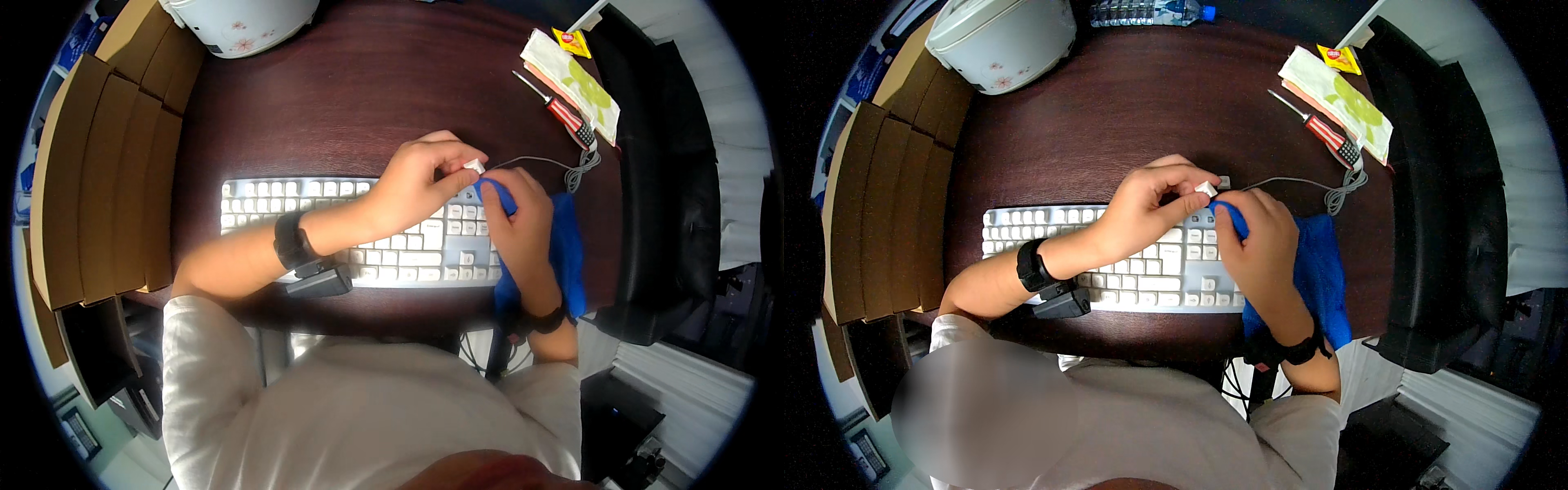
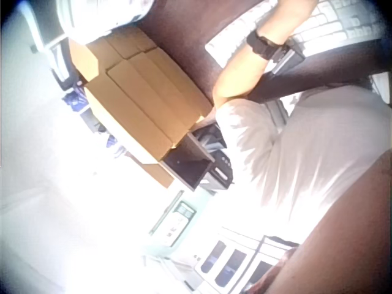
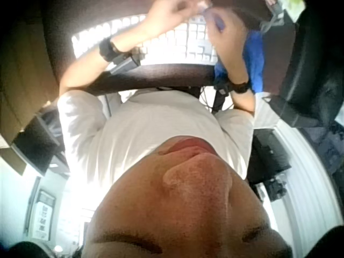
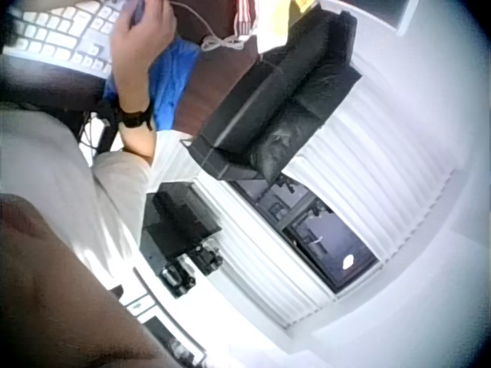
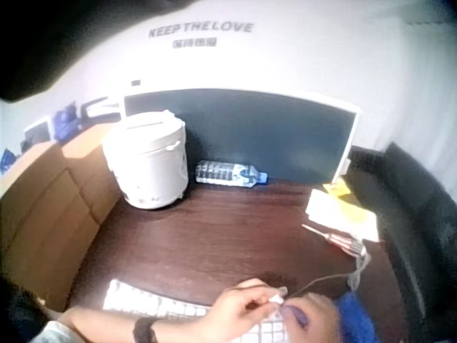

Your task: The person cleans a white computer keyboard by wiping the keys with a blue cloth and using a screwdriver to remove individual keycaps. The removed keycaps are placed on the table.

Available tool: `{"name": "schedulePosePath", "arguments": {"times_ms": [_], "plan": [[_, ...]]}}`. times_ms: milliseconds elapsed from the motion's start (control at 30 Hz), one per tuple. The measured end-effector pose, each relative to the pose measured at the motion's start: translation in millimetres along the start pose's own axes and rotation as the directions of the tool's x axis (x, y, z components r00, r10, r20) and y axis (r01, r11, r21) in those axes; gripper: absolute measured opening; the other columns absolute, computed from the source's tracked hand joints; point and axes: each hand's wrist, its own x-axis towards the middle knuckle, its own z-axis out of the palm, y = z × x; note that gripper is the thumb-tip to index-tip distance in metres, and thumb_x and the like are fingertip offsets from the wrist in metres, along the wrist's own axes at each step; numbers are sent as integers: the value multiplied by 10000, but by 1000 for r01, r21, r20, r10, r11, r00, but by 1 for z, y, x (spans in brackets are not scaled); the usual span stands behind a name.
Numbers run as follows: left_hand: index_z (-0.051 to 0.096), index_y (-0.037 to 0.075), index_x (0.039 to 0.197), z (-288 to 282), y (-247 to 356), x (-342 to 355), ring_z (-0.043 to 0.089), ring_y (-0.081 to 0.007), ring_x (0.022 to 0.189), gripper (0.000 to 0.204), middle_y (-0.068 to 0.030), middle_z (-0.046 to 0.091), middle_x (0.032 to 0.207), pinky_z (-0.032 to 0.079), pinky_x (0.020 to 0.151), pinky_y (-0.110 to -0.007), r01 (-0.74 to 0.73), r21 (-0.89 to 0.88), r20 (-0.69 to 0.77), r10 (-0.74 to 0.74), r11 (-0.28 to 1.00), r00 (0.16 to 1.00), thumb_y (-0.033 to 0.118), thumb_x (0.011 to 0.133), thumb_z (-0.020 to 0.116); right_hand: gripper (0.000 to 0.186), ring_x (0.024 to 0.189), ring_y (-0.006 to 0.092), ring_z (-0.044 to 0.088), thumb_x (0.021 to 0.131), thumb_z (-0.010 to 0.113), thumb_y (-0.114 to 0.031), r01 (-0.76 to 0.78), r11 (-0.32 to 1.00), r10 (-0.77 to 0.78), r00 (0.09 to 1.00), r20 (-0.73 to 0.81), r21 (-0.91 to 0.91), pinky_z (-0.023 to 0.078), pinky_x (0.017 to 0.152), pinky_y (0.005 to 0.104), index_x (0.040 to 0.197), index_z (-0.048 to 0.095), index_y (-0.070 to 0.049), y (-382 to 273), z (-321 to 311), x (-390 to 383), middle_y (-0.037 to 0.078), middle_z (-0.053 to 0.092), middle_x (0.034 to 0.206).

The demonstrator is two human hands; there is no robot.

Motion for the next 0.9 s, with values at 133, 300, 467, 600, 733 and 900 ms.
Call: {"name": "schedulePosePath", "arguments": {"times_ms": [133, 300, 467, 600, 733, 900], "plan": [[689, 3, 1009, -2, 7, 0, 606, -101, 822, 137, -48, 645, 898, 497, 719, -258, 108, 34, 35, -109, 994, 993, 47, 880, 701, 88, 751, 263, 659, 864, 659, -55, -121, 983, 132, 988, -75, 139, 496, 674, 345, 944, 670, -21, -1, -6, 3, 128, 655, 836], [701, 17, 954, -10, 8, 0, 661, -189, 827, 129, -96, 686, 895, 522, 691, -298, 47, 296, 183, -105, 954, 978, 63, 838, 728, 84, 753, 241, 670, 874, 647, -43, -136, 973, 159, 981, -113, 188, 502, 659, 322, 945, 666, -4, -1, -7, 4, 132, 662, 845], [719, 7, 907, -8, 2, -2, 679, -226, 832, 92, -114, 701, 899, 531, 683, -321, -14, 343, 190, -55, 939, 980, 78, 849, 720, 89, 753, 249, 671, 873, 651, -50, -121, 978, 142, 984, -112, 172, 505, 656, 332, 951, 665, -10, 3, -5, 3, 131, 665, 849], [725, 0, 910, -9, 8, 1, 682, -218, 842, 102, -128, 690, 893, 532, 680, -324, 176, 252, 164, -222, 951, 961, 85, 853, 720, 103, 755, 252, 673, 869, 655, -53, -106, 982, 124, 986, -110, 156, 506, 653, 334, 964, 667, -15, 6, -5, 4, 127, 668, 849], [721, -10, 914, -7, 6, -1, 684, -218, 838, 116, -132, 675, 908, 532, 685, -324, 151, 291, 147, -200, 945, 969, 90, 854, 724, 98, 754, 254, 674, 866, 657, -52, -128, 976, 149, 982, -114, 174, 508, 655, 338, 955, 667, -13, 3, -6, 4, 126, 669, 846], [707, -18, 896, -7, 9, 0, 677, -228, 823, 115, -130, 655, 898, 535, 713, -332, 115, 365, 142, -178, 924, 974, 89, 857, 724, 97, 755, 258, 673, 863, 659, -51, -129, 974, 150, 983, -108, 185, 512, 657, 340, 952, 668, -13, 4, -6, 3, 125, 671, 851]]}}
